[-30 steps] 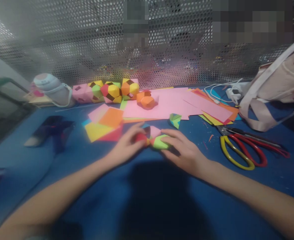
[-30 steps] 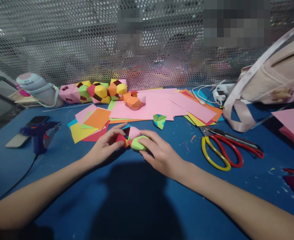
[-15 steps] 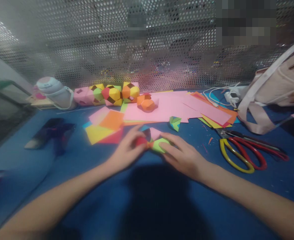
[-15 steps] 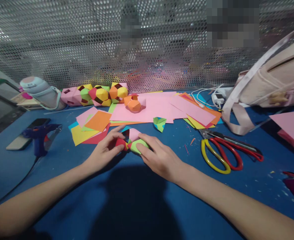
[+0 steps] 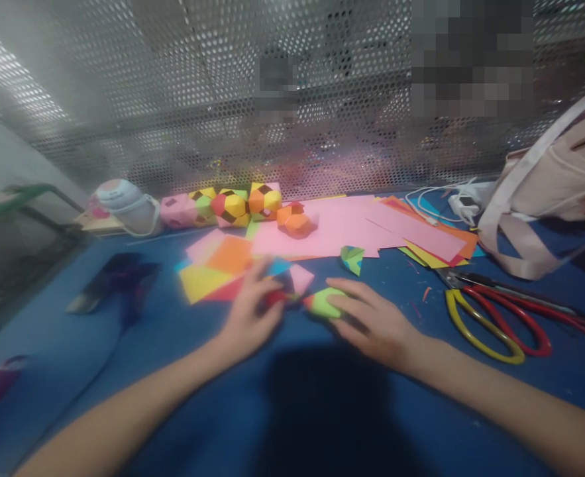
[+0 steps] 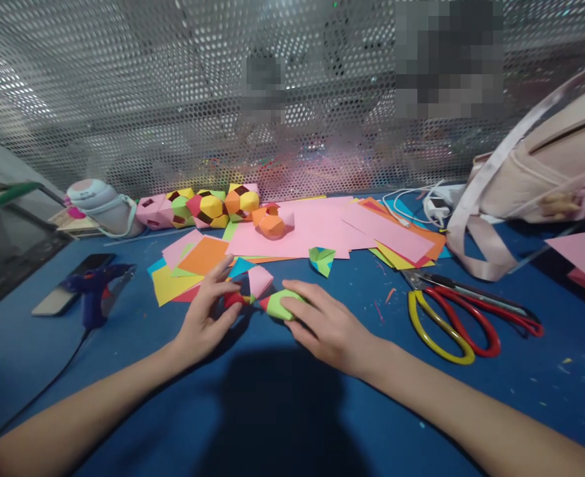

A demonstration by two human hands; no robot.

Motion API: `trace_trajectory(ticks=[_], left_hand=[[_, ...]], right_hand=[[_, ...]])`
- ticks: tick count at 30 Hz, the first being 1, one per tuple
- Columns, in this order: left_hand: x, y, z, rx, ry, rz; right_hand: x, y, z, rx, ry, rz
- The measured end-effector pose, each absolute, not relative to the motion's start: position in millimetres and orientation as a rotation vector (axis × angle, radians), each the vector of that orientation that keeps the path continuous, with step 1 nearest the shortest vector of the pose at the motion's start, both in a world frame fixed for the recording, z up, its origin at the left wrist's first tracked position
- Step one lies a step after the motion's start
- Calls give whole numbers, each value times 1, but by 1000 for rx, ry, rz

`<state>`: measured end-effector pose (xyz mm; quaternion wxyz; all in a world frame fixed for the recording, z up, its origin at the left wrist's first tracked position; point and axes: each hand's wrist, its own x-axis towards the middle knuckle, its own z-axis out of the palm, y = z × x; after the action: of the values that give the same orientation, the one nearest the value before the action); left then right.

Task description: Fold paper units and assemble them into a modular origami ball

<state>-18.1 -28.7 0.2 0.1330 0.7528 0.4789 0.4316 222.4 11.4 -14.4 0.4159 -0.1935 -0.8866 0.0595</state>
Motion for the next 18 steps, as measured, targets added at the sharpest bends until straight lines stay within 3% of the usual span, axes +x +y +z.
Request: trace_trajectory(ticks=[8,18], left_hand=[[-11,-26,16,1612,1528,1076],[-9,-25,24,1440,1474,1042]], right_hand=[[219,16,-9,-723,-2089,483],[213,8,3,-622,-2072,418]])
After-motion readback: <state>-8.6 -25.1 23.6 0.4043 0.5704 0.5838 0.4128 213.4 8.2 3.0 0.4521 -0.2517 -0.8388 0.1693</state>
